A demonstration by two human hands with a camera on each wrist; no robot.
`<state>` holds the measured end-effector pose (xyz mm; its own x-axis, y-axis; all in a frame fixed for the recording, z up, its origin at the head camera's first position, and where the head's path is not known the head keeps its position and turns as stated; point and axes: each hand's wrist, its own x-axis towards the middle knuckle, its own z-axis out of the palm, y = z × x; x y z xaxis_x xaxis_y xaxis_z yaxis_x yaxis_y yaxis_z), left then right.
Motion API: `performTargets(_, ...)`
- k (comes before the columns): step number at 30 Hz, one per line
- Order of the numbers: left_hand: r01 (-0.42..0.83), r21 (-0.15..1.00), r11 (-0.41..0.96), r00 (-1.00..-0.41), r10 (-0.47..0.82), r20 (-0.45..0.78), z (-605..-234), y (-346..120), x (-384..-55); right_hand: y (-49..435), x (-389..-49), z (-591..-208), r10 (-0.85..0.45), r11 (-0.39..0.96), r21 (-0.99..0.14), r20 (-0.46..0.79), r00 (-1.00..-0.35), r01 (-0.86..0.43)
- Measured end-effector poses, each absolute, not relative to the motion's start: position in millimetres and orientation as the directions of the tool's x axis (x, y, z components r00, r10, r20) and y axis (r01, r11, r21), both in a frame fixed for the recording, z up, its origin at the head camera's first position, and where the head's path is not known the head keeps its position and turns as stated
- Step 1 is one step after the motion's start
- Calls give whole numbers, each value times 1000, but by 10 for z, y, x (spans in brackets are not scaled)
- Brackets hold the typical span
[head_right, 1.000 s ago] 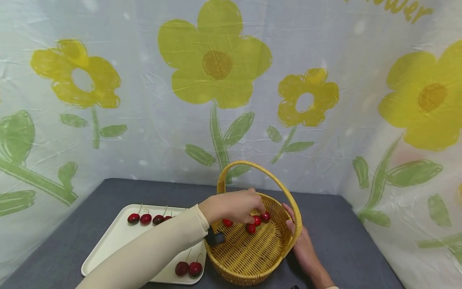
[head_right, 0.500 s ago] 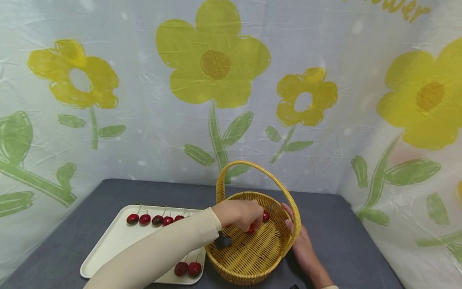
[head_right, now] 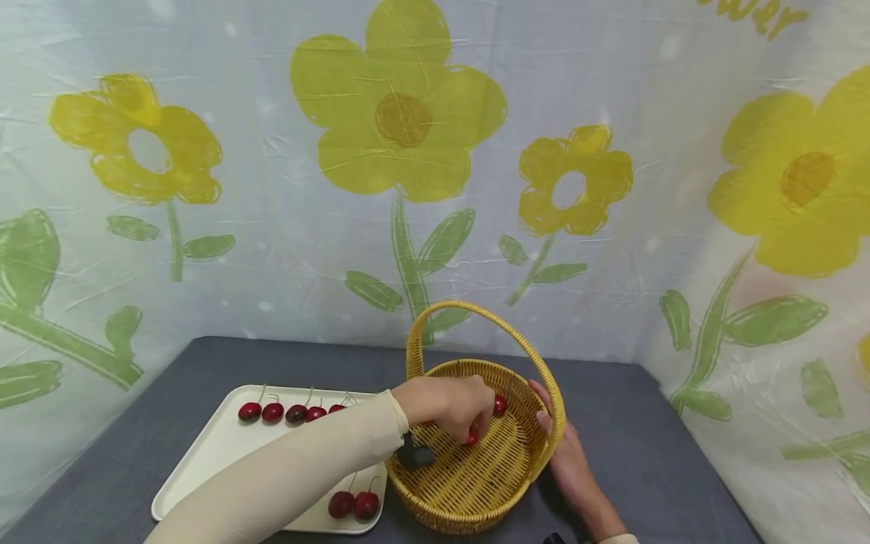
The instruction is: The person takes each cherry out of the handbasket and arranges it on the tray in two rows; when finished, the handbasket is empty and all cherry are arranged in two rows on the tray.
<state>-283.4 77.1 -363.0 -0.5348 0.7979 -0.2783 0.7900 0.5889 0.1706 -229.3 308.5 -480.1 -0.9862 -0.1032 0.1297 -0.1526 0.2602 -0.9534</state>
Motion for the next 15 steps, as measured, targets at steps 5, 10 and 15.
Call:
performTargets(5,844,287,453,-443,891,-102,-3567,604,-2777,3061,-2276,-4781,-105,246,-954,151,-983,-173)
performTargets(10,786,478,392,-466,884,42,-3569,382,-2636,3053,-2280,-4782,-97,260,-950,153,-983,-174)
performTargets(15,515,810,279,-586,805,95,-3586,93,-2429,3059,-2299,-4808,-82,277,-949,135,-988,-152)
